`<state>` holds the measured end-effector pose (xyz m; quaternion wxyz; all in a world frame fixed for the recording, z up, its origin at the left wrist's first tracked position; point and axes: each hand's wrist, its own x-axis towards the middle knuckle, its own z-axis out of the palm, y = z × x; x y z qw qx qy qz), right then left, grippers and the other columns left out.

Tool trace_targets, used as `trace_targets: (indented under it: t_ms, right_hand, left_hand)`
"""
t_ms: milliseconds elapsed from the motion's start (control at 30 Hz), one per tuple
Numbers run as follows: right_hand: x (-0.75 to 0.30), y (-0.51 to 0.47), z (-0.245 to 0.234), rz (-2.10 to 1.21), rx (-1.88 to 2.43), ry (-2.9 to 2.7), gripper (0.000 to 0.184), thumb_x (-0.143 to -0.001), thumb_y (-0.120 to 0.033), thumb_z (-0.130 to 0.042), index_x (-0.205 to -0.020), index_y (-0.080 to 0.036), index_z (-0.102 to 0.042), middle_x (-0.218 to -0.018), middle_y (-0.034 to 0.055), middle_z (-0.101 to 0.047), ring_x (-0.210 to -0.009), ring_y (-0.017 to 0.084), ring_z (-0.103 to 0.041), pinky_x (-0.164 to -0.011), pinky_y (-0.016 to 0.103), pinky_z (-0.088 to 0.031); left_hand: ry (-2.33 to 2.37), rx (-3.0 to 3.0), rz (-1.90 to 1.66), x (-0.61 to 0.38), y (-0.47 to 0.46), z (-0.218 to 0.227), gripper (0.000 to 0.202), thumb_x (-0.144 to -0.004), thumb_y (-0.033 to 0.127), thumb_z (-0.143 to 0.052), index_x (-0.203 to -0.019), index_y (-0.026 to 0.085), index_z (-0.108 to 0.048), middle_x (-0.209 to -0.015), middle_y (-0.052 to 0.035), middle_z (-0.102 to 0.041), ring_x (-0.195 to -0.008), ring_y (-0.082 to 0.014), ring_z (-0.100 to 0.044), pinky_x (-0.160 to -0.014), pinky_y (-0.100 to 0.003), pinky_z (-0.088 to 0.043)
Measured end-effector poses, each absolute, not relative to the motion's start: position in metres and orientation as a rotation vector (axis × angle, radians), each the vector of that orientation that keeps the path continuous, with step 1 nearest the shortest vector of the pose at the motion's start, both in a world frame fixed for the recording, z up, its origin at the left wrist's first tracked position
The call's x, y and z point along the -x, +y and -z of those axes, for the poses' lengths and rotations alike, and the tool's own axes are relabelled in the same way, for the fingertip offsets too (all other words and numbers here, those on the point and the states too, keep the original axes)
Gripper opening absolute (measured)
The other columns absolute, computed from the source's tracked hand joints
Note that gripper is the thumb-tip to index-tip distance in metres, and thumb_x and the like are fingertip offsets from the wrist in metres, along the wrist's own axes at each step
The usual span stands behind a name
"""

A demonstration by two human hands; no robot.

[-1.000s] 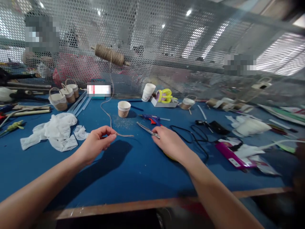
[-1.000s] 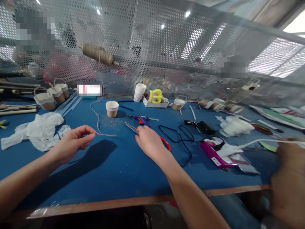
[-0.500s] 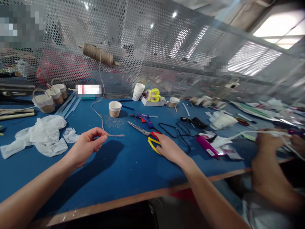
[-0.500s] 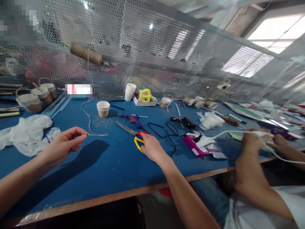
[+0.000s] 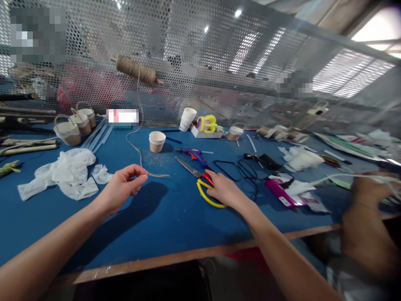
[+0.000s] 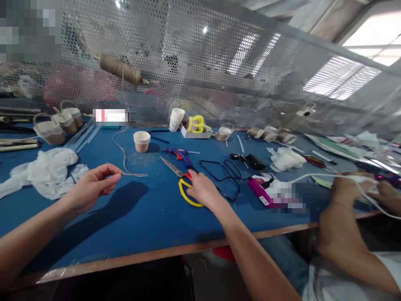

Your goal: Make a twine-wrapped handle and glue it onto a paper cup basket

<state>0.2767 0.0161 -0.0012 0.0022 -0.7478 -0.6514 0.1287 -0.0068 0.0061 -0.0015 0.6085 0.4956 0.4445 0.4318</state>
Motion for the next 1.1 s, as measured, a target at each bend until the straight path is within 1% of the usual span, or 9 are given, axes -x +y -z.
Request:
trace_targets:
  t_ms: [100, 167, 300, 333, 400, 500, 600, 800, 1100]
  right_hand:
    - [-0.271, 0.011, 0.008, -0.447, 2.300, -1.899, 0.064, -0.066, -0.014, -0.054, -0.128, -0.008, -0.040, -0.102, 0.0164, -0.054, -0.082, 0.023, -0.057, -0.067, 0.029, -0.041]
    - [-0.268, 0.004, 0.011, -0.536, 2.228, -1.829, 0.058, -0.071, -0.021, -0.052, -0.126, -0.009, -0.040, -0.087, 0.0102, -0.056, -0.071, 0.018, -0.057, -0.061, 0.027, -0.042]
    - [-0.259, -0.015, 0.006, -1.193, 1.684, -1.455, 0.062, -0.076, -0.044, -0.052, -0.128, -0.019, -0.031, -0.054, -0.0076, -0.037, -0.037, 0.006, -0.033, -0.036, 0.020, -0.029]
    - [-0.256, -0.019, 0.003, -1.346, 1.547, -1.397, 0.061, -0.075, -0.048, -0.052, -0.126, -0.020, -0.032, -0.053, -0.0087, -0.035, -0.036, 0.005, -0.030, -0.035, 0.019, -0.027]
    - [-0.251, -0.025, -0.004, -1.454, 1.390, -1.403, 0.057, -0.071, -0.050, -0.056, -0.117, -0.020, -0.039, -0.060, -0.0057, -0.042, -0.044, 0.006, -0.040, -0.041, 0.020, -0.035]
    - [-0.242, -0.027, -0.008, -1.464, 1.348, -1.613, 0.057, -0.066, -0.044, -0.064, -0.111, -0.020, -0.039, -0.083, 0.0032, -0.053, -0.069, 0.012, -0.053, -0.061, 0.024, -0.046]
    - [-0.233, -0.025, -0.008, -1.371, 1.352, -1.850, 0.060, -0.063, -0.037, -0.068, -0.112, -0.023, -0.036, -0.093, 0.0053, -0.052, -0.090, 0.018, -0.052, -0.072, 0.028, -0.046]
    - [-0.206, -0.024, -0.012, -1.205, 1.533, -1.984, 0.040, -0.071, -0.038, -0.060, -0.100, -0.020, -0.040, -0.070, -0.0030, -0.046, -0.058, 0.010, -0.042, -0.056, 0.024, -0.039]
    - [-0.186, -0.012, 0.000, -1.123, 1.447, -1.931, 0.044, -0.071, -0.040, -0.059, -0.104, -0.017, -0.041, -0.078, 0.0000, -0.051, -0.064, 0.011, -0.045, -0.062, 0.026, -0.040]
  left_hand:
    - [1.008, -1.100, -1.029, 0.006, 0.007, 0.002, 0.017, -0.067, 0.027, -0.065, -0.072, 0.015, -0.055, -0.055, 0.0068, -0.043, -0.044, -0.0031, -0.034, -0.042, -0.016, -0.026]
    - [0.987, -1.065, -1.058, 0.005, 0.007, 0.003, 0.017, -0.066, 0.027, -0.066, -0.071, 0.015, -0.055, -0.052, 0.0070, -0.042, -0.043, -0.0028, -0.034, -0.040, -0.016, -0.024]
    - [0.925, -0.952, -1.106, 0.003, 0.009, 0.004, 0.018, -0.065, 0.025, -0.068, -0.070, 0.015, -0.054, -0.049, 0.0078, -0.040, -0.040, -0.0020, -0.032, -0.038, -0.015, -0.020]
    - [0.902, -0.914, -1.114, 0.002, 0.010, 0.004, 0.018, -0.065, 0.025, -0.068, -0.070, 0.015, -0.053, -0.048, 0.0081, -0.039, -0.039, -0.0016, -0.031, -0.038, -0.015, -0.019]
    - [0.856, -0.836, -1.128, 0.001, 0.011, 0.003, 0.019, -0.064, 0.023, -0.069, -0.068, 0.014, -0.052, -0.047, 0.0084, -0.038, -0.037, -0.0011, -0.029, -0.038, -0.015, -0.017]
    - [0.803, -0.731, -1.170, -0.001, 0.014, -0.001, 0.019, -0.064, 0.020, -0.069, -0.066, 0.014, -0.051, -0.047, 0.0078, -0.039, -0.037, -0.0012, -0.030, -0.037, -0.015, -0.017]
    - [0.783, -0.652, -1.240, -0.002, 0.017, -0.005, 0.017, -0.065, 0.017, -0.067, -0.066, 0.014, -0.051, -0.049, 0.0069, -0.041, -0.037, -0.0015, -0.031, -0.037, -0.015, -0.018]
    - [0.729, -0.601, -1.351, -0.004, 0.016, -0.010, 0.011, -0.070, 0.014, -0.062, -0.069, 0.015, -0.051, -0.049, 0.0070, -0.040, -0.037, -0.0018, -0.032, -0.038, -0.014, -0.021]
    - [0.674, -0.557, -1.304, -0.013, 0.009, -0.006, 0.010, -0.072, 0.015, -0.061, -0.069, 0.015, -0.051, -0.051, 0.0066, -0.040, -0.038, -0.0016, -0.032, -0.039, -0.014, -0.021]
